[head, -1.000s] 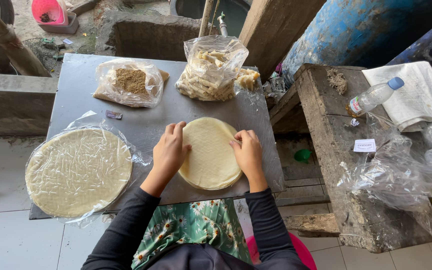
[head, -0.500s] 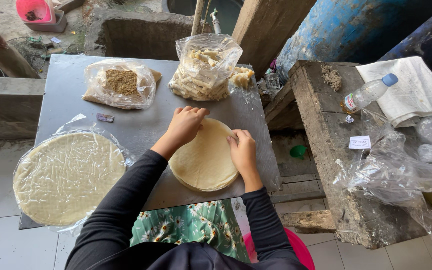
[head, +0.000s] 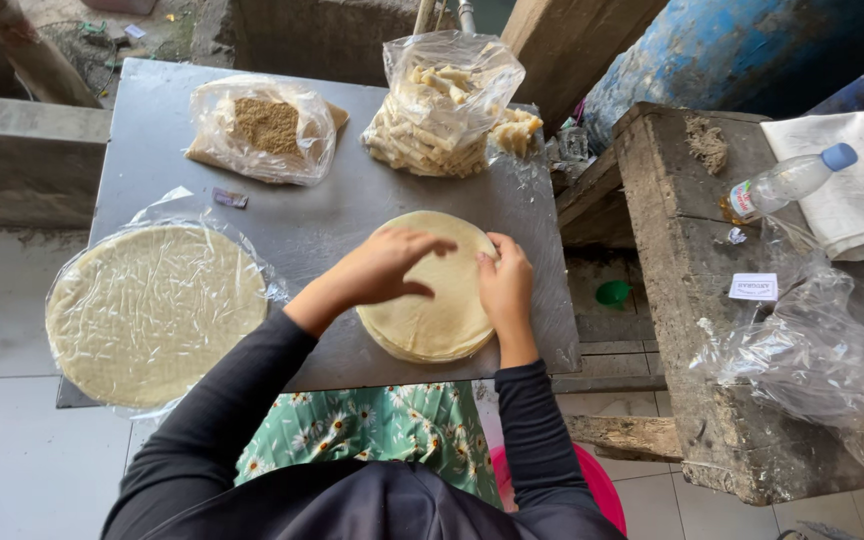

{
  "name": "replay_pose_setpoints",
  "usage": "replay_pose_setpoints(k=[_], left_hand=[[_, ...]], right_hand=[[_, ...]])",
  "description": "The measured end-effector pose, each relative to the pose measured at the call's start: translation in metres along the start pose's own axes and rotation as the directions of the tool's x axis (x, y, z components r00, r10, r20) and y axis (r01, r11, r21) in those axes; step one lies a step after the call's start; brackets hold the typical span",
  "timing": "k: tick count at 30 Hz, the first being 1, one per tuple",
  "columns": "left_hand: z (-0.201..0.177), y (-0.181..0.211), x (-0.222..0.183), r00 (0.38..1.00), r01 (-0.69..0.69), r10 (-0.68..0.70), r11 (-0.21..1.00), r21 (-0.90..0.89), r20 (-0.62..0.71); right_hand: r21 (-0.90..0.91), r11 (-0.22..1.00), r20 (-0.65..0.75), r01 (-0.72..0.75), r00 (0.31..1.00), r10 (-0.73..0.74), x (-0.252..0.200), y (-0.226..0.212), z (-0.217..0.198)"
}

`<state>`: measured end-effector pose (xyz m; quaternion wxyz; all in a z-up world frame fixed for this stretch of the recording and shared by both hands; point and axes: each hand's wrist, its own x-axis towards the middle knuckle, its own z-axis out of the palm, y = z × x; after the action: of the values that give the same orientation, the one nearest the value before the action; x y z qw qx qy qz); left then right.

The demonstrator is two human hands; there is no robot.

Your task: The person peels individual lumpia wrappers from a stack by hand and places them into a new stack. At the end, they use a knife to poke and adjust the finished stack.

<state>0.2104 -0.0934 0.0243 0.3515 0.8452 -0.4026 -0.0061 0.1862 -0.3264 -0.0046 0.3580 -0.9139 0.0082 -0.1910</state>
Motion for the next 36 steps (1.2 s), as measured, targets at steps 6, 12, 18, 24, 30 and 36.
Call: replay_pose_setpoints(k=[6, 12, 18, 24, 30, 36], left_hand=[[0.000, 0.056, -0.050, 0.997, 0.015, -0.019, 0.999, -0.049, -0.077], [0.028, 0.098, -0.057, 0.984, 0.089, -0.078, 0.994, 0.067, -0.158], [0.070, 0.107, -0.054, 0.919, 0.182, -0.122, 0.975, 0.129, -0.374], [0.072, 0.084, -0.046, 0.768, 0.226, -0.191, 0.974, -0.020, -0.612], [0.005, 0.047, -0.025, 0.824, 0.150, -0.313, 0.925, -0.350, -0.472], [-0.031, 0.023, 0.020, 0.901, 0.259, -0.343, 0.917, -0.303, -0.266]], right_hand=[[0.283, 0.948, 0.206, -0.142, 0.975, 0.084, 0.015, 0.019, -0.009], [0.524, 0.681, 0.504, -0.511, 0.831, 0.236, 0.043, 0.048, 0.001], [0.644, 0.263, 0.696, -0.718, 0.693, 0.188, 0.040, 0.047, 0.003], [0.666, -0.017, 0.743, -0.746, 0.661, 0.109, 0.038, 0.005, -0.014], [0.798, -0.041, 0.597, -0.602, 0.779, 0.192, -0.003, -0.012, -0.027], [0.482, 0.876, 0.342, -0.014, 0.924, -0.173, -0.101, -0.047, -0.013]])
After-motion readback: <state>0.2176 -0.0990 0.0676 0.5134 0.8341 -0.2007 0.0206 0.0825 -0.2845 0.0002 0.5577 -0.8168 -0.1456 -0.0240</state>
